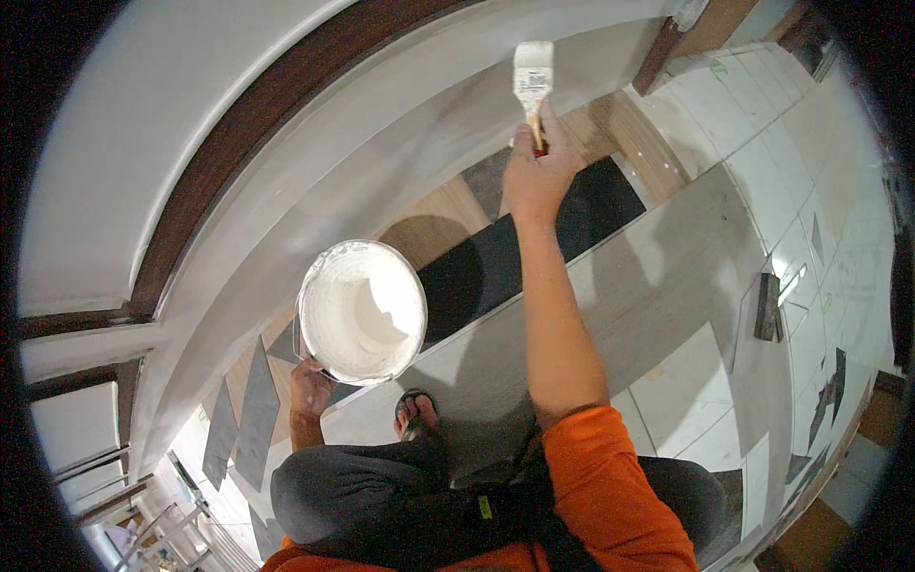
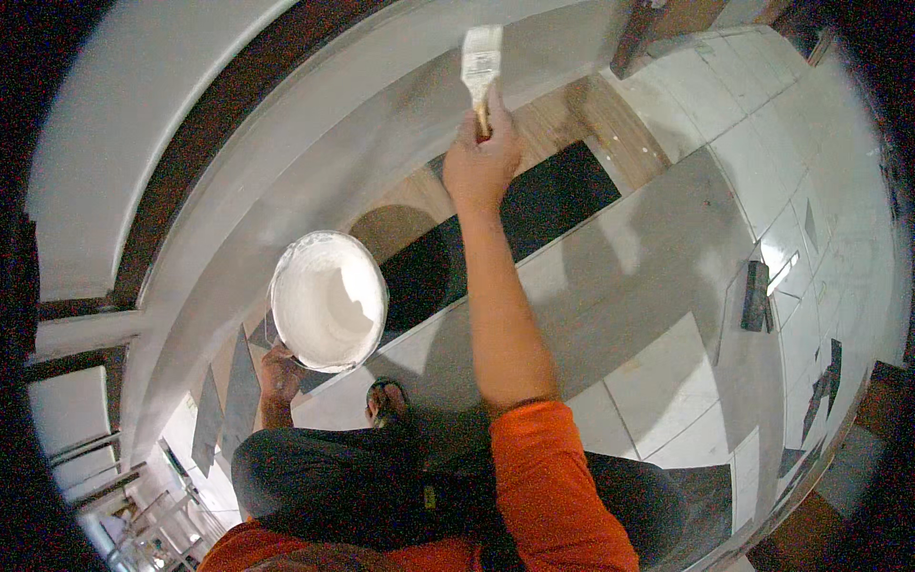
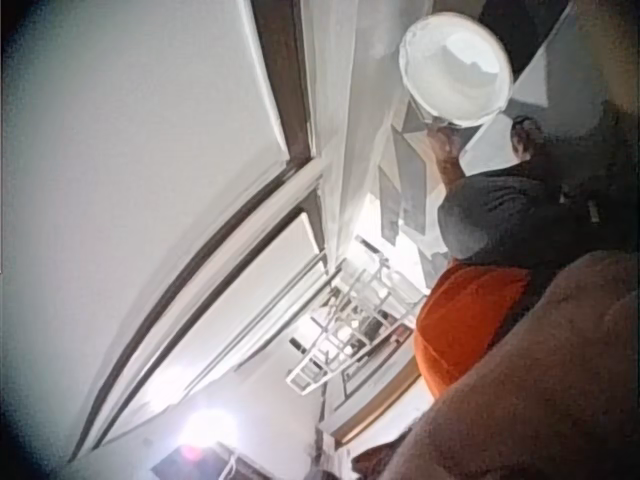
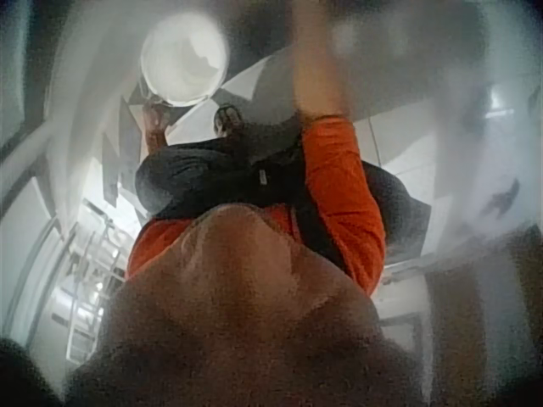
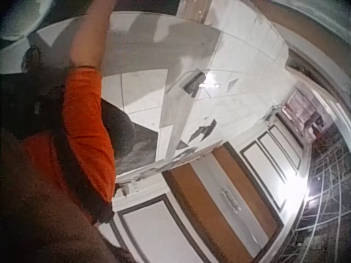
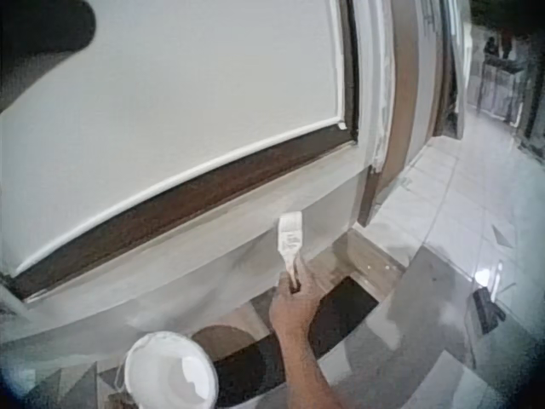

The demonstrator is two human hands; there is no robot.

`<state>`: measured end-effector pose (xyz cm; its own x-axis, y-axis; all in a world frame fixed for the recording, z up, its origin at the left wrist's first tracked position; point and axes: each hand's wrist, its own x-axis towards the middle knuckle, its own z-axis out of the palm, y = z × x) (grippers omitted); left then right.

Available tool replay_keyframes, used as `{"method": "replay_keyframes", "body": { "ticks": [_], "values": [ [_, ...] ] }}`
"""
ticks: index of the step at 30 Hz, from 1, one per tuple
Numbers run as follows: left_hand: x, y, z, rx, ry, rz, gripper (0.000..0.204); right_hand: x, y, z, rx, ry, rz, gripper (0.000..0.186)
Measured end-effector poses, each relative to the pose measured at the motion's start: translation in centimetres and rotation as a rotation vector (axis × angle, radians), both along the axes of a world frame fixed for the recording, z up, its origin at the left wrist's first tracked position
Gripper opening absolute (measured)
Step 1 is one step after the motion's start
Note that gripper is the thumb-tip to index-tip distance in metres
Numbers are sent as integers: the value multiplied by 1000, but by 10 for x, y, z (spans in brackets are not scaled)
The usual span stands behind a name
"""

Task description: The person paints a white wooden wall trim using a brush and a bucket of white paint.

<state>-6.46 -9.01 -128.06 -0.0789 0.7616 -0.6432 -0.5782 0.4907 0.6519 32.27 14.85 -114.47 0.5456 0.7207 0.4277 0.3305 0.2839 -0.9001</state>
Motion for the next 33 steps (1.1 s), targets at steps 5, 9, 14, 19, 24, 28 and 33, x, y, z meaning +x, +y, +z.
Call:
{"method": "replay_keyframes", "body": {
  "ticks": [5,9,14,19,24,28,33],
  "values": [
    [-30,-10,-24,31,-27,-42,54,-51,-16,-11,1,-8,99,43],
    [-11,-5,-7,-24,-6,-25,49,-79,-47,-12,-89,52,238,43],
    [-4,1,-6,10,-39,18,49,-88,-62,-25,19,-64,324,40],
    [-19,-7,-19,-11,-1,-78,63,-49,-69,-18,-202,-62,716,40],
    [-19,0,-24,46,-3,-113,64,17,-40,25,-347,41,241,34],
    [-2,9,-15,42,-64,-85,65,40,-6,29,2,-100,-20,31],
    [-6,-6,17,53,40,-26,52,-33,-44,12,-225,-203,162,36]
  ]
}}
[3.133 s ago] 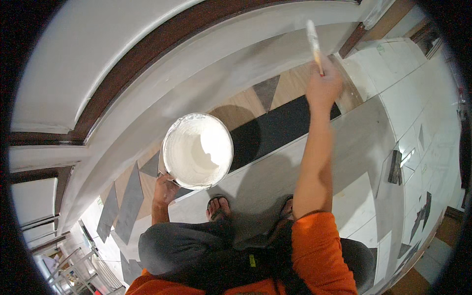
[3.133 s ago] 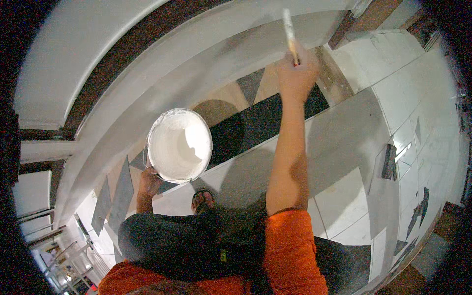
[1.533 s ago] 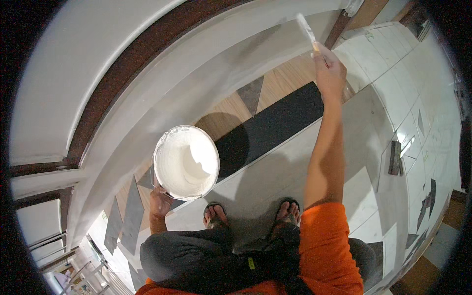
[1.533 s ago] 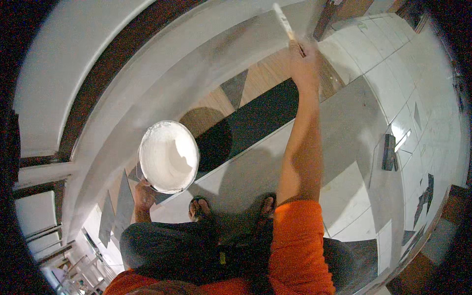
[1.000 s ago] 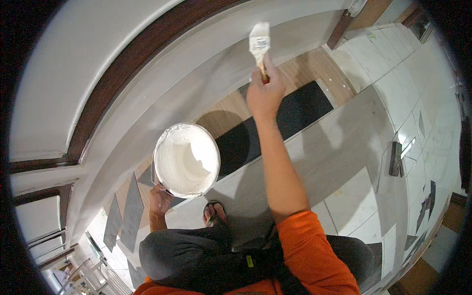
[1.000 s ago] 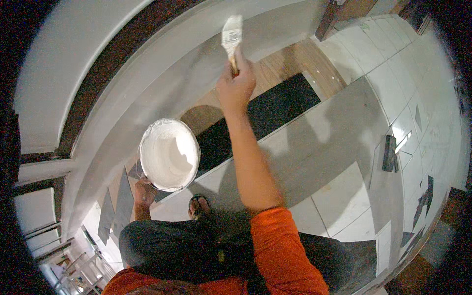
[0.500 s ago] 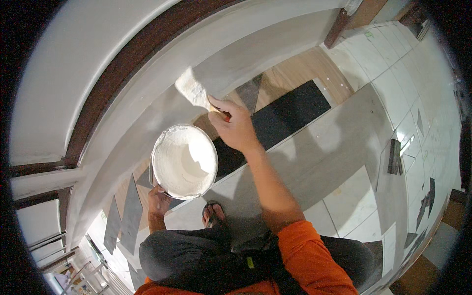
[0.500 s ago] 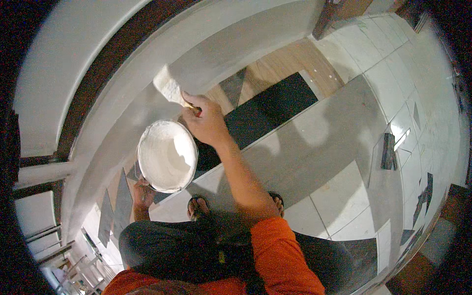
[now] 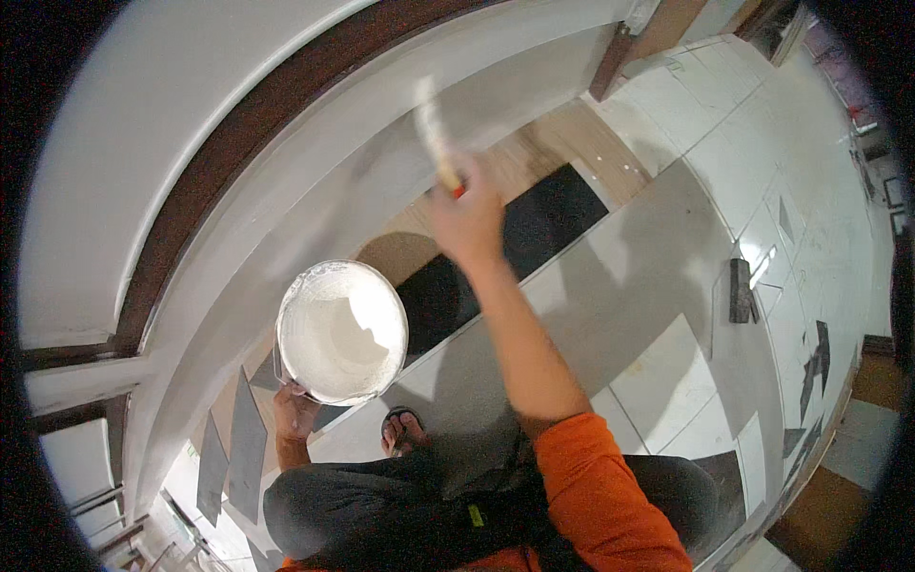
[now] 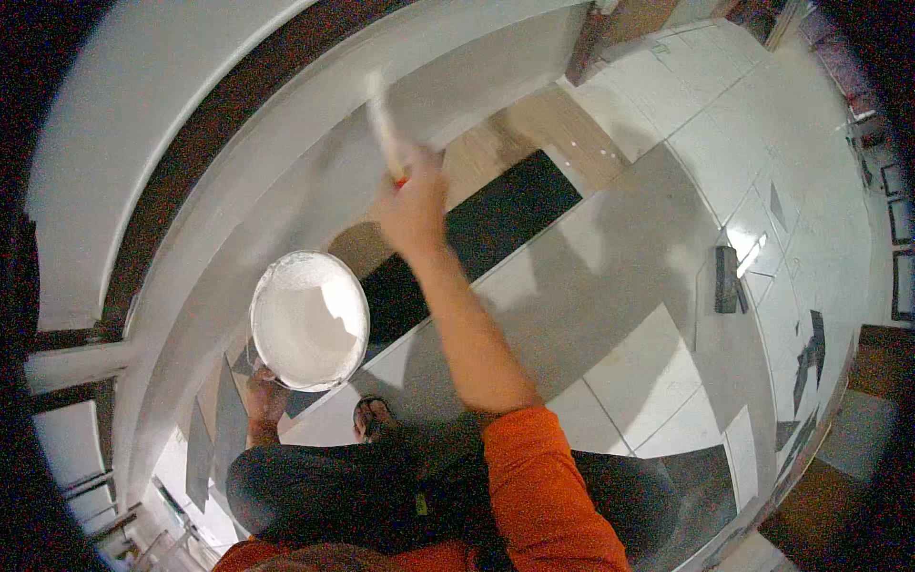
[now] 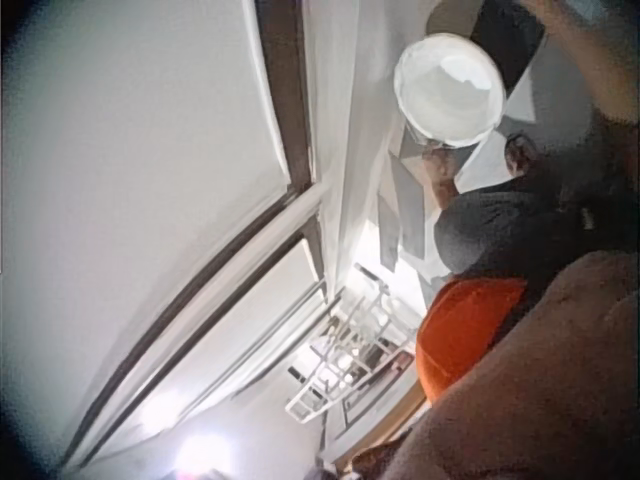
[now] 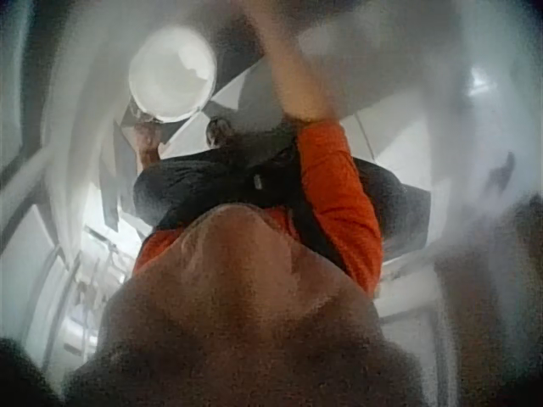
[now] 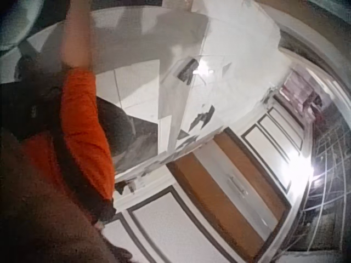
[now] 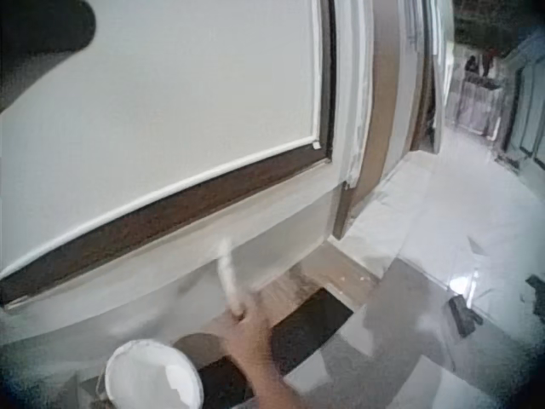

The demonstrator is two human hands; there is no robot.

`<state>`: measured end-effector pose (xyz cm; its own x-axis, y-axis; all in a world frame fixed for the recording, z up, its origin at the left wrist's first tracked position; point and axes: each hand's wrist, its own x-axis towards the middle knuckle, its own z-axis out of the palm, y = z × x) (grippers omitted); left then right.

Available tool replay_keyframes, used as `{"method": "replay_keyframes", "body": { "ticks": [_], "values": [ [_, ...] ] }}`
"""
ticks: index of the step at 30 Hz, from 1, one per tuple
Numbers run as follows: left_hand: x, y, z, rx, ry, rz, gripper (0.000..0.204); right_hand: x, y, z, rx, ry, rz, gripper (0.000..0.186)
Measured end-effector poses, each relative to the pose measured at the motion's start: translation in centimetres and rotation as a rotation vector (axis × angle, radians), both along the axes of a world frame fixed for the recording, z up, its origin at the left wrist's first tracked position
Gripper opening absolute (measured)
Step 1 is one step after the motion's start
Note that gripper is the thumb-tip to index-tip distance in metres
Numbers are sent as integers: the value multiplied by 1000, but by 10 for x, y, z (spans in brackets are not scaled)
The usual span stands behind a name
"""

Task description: The person paints a white wooden wall trim using a brush and a bucket of white paint.

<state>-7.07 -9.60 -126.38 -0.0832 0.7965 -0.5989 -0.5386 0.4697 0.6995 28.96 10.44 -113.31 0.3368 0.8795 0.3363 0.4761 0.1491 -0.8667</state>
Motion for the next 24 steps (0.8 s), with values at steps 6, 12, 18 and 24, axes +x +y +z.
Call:
{"method": "replay_keyframes", "body": {
  "ticks": [6,12,18,24],
  "values": [
    [-5,7,16,96,10,-128,47,-1,-62,31,-111,-95,572,32],
    [-11,53,65,123,70,-283,32,26,-33,155,-283,-584,658,33],
    [24,86,130,78,253,-524,28,24,-78,198,-361,-1033,582,32],
    [60,84,165,213,304,-625,22,20,-113,100,-400,-1182,752,27]
  ]
}}
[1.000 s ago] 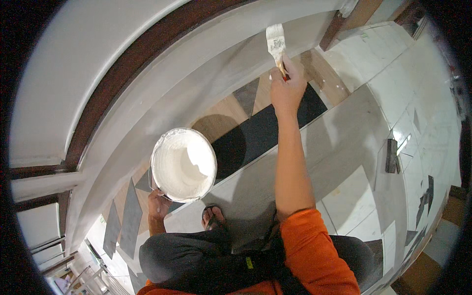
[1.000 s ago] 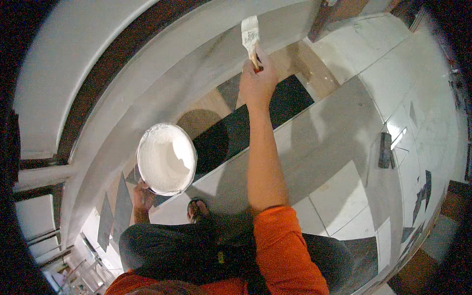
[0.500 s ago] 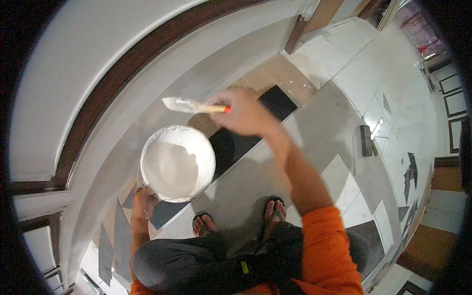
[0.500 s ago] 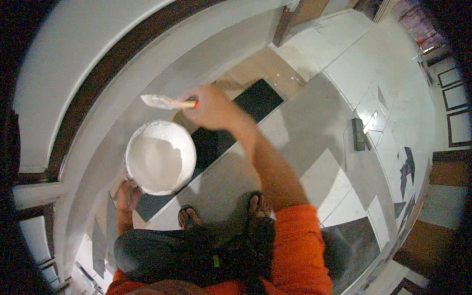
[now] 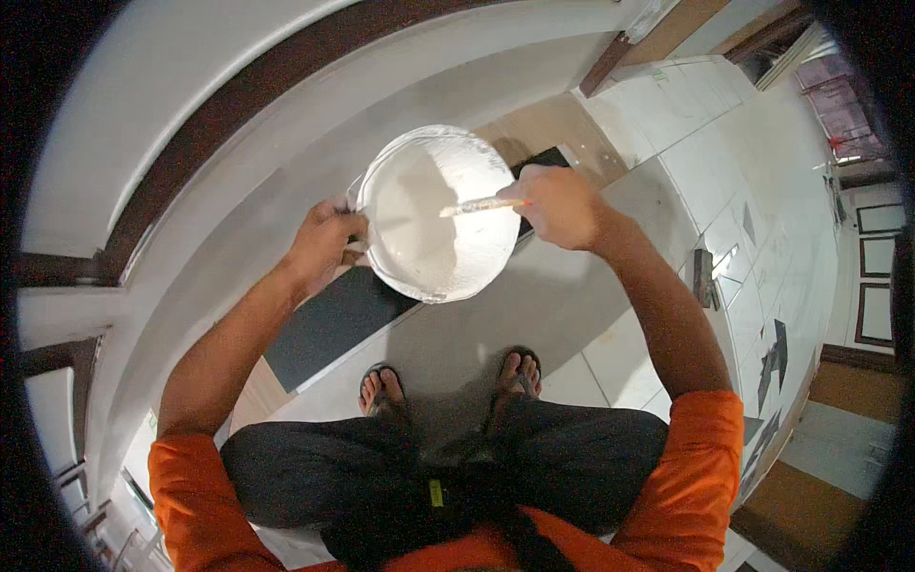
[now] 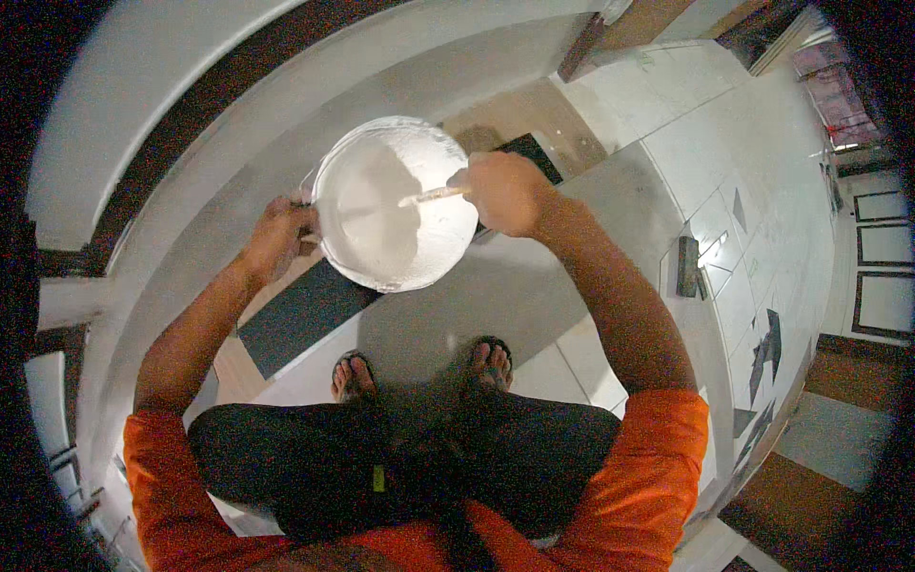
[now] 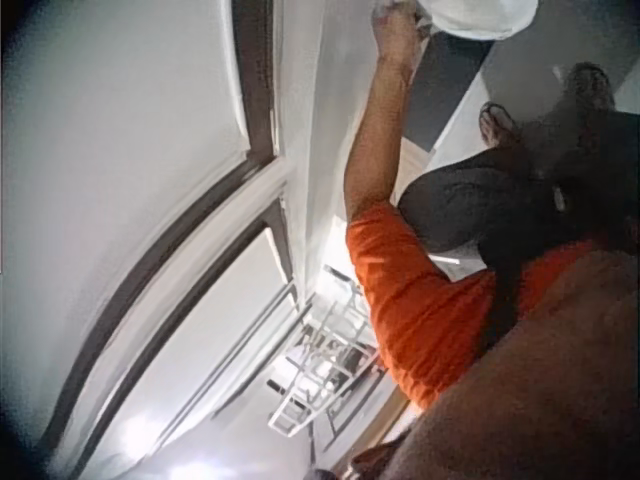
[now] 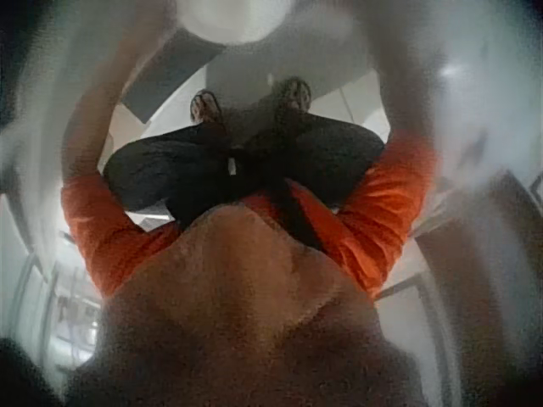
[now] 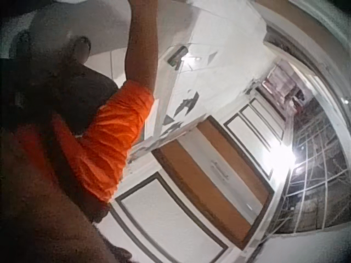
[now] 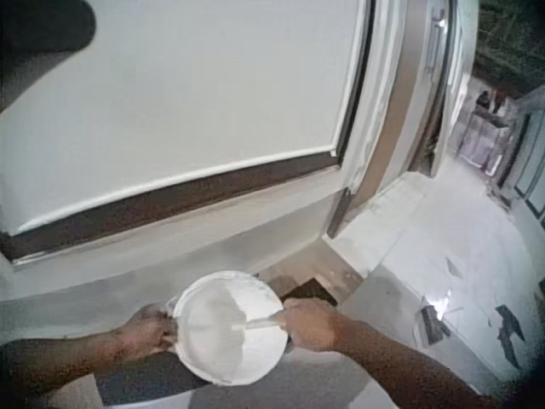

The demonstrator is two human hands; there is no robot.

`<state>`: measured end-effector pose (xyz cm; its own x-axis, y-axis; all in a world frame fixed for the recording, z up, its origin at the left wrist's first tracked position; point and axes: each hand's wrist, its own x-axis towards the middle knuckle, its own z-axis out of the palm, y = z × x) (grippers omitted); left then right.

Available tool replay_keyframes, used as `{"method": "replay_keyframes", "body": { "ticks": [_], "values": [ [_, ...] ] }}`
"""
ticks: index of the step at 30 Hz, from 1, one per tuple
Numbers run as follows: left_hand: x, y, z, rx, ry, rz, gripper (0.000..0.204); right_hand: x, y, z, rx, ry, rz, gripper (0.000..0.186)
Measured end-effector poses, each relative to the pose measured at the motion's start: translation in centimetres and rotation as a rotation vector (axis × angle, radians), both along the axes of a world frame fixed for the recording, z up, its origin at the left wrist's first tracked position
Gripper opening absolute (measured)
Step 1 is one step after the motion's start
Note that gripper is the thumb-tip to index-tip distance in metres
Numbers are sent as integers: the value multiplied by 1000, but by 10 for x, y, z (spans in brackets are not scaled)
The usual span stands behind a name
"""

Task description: The person paints a white wooden wall trim using a brush and a bucket of white paint.

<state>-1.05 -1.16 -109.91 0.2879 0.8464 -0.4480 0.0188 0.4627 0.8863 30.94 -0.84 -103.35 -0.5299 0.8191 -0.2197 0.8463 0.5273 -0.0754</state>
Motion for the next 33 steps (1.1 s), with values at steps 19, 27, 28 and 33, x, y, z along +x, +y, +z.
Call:
{"method": "replay_keyframes", "body": {
  "ticks": [19,27,28,33],
  "values": [
    [2,-16,-29,73,-75,-48,27,-39,-20,-95,46,-169,205,25],
    [-9,-26,-31,-1,-92,-15,28,-36,-15,-63,-22,-46,78,23],
    [-14,-26,-36,-19,-100,-13,32,-33,-12,-55,-83,0,5,22],
    [-30,-20,-51,-58,-172,62,28,-16,-3,-32,-82,320,-46,24]
  ]
}}
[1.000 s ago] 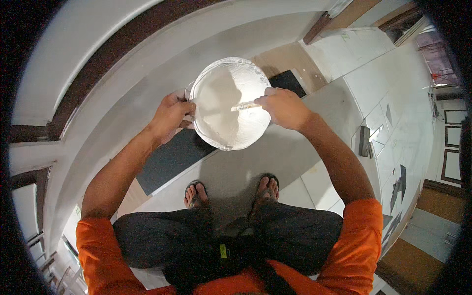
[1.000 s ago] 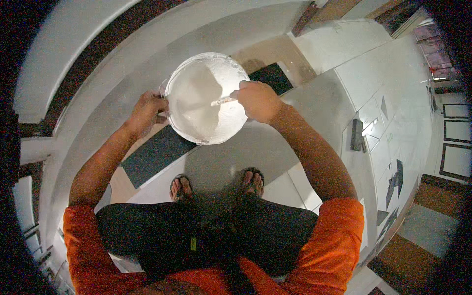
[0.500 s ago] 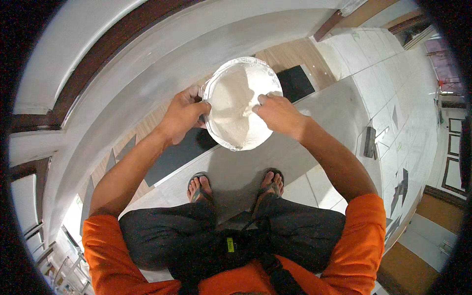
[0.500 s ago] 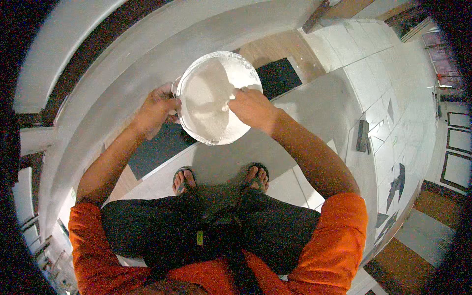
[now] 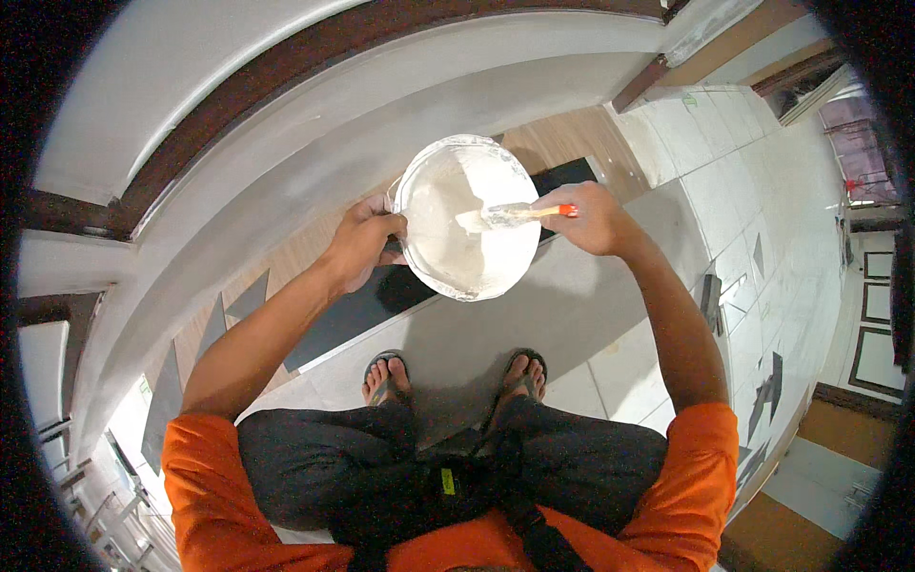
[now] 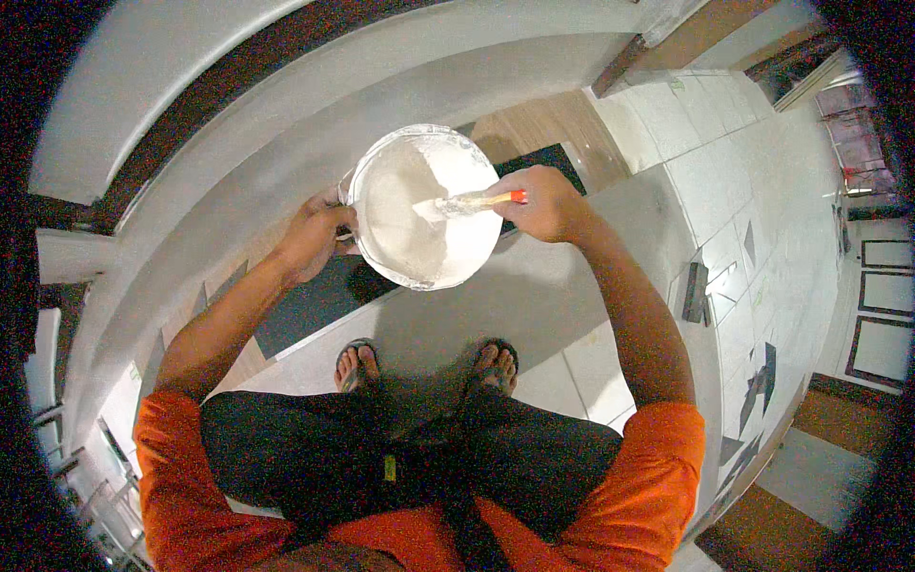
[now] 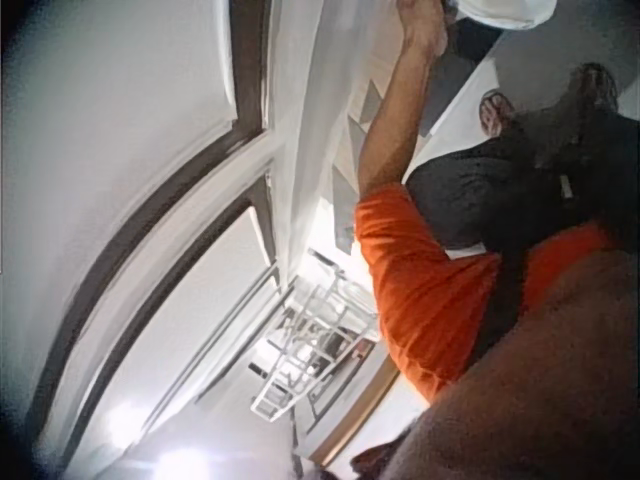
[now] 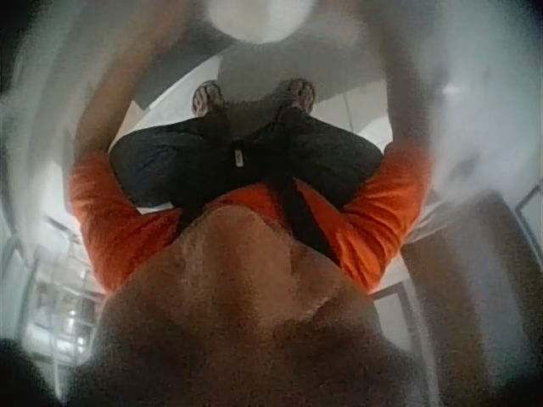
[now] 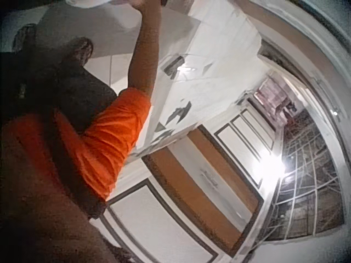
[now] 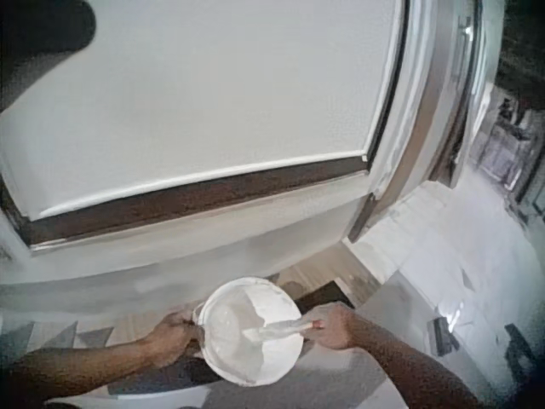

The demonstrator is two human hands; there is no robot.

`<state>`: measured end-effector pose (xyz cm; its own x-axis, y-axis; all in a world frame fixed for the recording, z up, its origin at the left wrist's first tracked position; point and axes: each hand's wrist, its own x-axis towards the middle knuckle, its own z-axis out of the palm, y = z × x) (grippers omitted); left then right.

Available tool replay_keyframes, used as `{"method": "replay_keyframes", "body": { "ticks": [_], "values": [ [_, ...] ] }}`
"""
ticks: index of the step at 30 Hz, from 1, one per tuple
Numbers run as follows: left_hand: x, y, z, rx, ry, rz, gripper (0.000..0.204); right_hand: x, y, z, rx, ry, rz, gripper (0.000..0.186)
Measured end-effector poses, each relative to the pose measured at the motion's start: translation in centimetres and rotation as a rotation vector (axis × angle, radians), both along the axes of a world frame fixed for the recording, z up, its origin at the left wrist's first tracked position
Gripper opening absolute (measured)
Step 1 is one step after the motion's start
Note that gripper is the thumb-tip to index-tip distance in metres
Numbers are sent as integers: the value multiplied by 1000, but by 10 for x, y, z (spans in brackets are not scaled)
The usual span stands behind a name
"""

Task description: The person paints a white wooden wall trim using a brush and a bucket of white paint.

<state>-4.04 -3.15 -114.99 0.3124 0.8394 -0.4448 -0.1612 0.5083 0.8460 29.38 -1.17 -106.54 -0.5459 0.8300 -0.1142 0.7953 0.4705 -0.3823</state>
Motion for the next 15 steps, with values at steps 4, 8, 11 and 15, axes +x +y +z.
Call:
{"method": "replay_keyframes", "body": {
  "ticks": [4,8,11,15],
  "values": [
    [-4,-3,7,-45,-95,38,23,4,4,10,-136,187,-99,25],
    [-10,3,1,-53,-110,72,22,0,8,24,-164,227,-153,26],
    [-7,4,-2,-78,-135,130,23,5,9,28,-170,245,-213,26],
    [-6,8,-4,-67,-97,72,28,15,13,32,-147,212,-243,28]
  ]
}}
